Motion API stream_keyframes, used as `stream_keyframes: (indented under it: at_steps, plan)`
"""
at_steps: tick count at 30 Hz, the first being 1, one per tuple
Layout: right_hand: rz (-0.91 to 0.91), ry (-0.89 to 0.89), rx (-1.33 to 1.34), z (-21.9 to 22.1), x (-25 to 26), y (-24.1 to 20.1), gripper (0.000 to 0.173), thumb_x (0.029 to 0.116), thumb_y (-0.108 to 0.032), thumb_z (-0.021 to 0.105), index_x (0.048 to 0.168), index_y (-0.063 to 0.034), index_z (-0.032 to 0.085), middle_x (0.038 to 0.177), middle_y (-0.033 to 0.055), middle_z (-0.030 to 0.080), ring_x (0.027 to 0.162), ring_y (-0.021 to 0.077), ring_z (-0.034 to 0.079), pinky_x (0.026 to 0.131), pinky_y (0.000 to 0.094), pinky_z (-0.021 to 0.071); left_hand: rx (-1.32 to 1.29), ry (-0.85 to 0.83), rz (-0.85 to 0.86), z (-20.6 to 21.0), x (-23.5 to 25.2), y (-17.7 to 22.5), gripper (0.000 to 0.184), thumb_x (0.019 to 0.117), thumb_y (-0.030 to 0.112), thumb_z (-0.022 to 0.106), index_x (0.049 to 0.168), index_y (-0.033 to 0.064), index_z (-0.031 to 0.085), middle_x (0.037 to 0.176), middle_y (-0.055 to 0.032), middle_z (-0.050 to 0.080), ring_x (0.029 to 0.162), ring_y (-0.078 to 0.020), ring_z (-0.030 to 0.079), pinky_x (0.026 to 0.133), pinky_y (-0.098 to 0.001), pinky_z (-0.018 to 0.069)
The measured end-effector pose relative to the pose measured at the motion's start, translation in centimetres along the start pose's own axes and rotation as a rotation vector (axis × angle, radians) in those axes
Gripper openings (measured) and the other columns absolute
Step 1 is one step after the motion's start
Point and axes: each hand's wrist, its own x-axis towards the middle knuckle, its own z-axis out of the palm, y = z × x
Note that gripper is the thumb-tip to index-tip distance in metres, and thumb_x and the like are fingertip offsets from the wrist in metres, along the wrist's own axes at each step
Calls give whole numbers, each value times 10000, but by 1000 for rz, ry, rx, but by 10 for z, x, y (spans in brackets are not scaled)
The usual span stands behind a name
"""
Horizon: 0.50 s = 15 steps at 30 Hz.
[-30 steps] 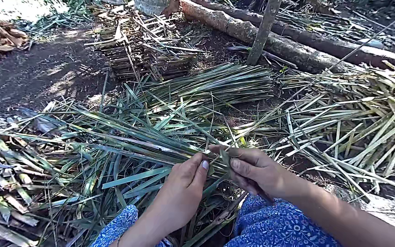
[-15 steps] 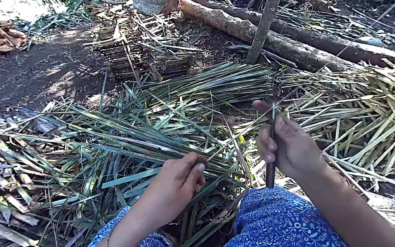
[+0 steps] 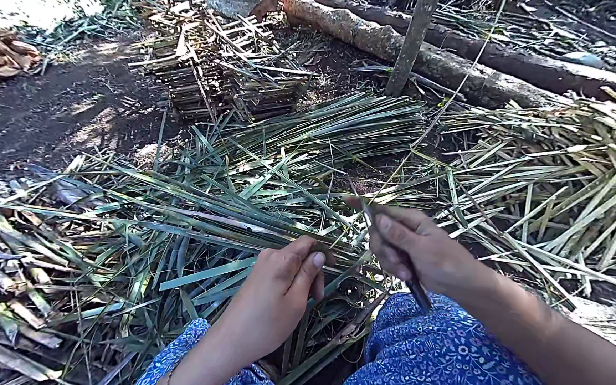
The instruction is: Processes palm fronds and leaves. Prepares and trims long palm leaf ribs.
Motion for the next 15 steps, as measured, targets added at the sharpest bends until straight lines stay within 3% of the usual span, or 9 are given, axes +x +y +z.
stream_keyframes:
  at_steps: [5,10,12,15]
  plan:
    - [-142,244,100,-28,3,-9,411,1103,-352,360,1456,-208,512,537,-89,479,401,-6,452,409,139,432,19,-21,-25,-8,-2,-3,268,1088,184,413,1035,123,668,669,145,572,523,89,454,487,-85,377]
    - [62,47,55,-17,0,-1,403,1071,-336,437,1458,-241,500,602,-94,508,444,-30,465,432,112,421,295,43,73,-3,-5,-10,258,1067,209,432,1025,112,667,674,112,598,555,77,524,535,-87,441]
    - [86,2,38,-17,0,2,415,1068,-276,422,1462,-190,520,616,-92,509,452,-31,461,433,108,413,501,110,149,-2,-5,-16,271,1055,237,427,1019,110,664,659,70,610,541,-7,564,517,-174,479]
    - [0,174,51,-34,3,0,398,1087,-292,379,1427,-179,550,556,-97,482,415,-29,443,413,118,412,663,157,215,-9,-6,-23,294,1052,238,415,1022,89,667,651,8,614,531,-126,605,482,-303,510]
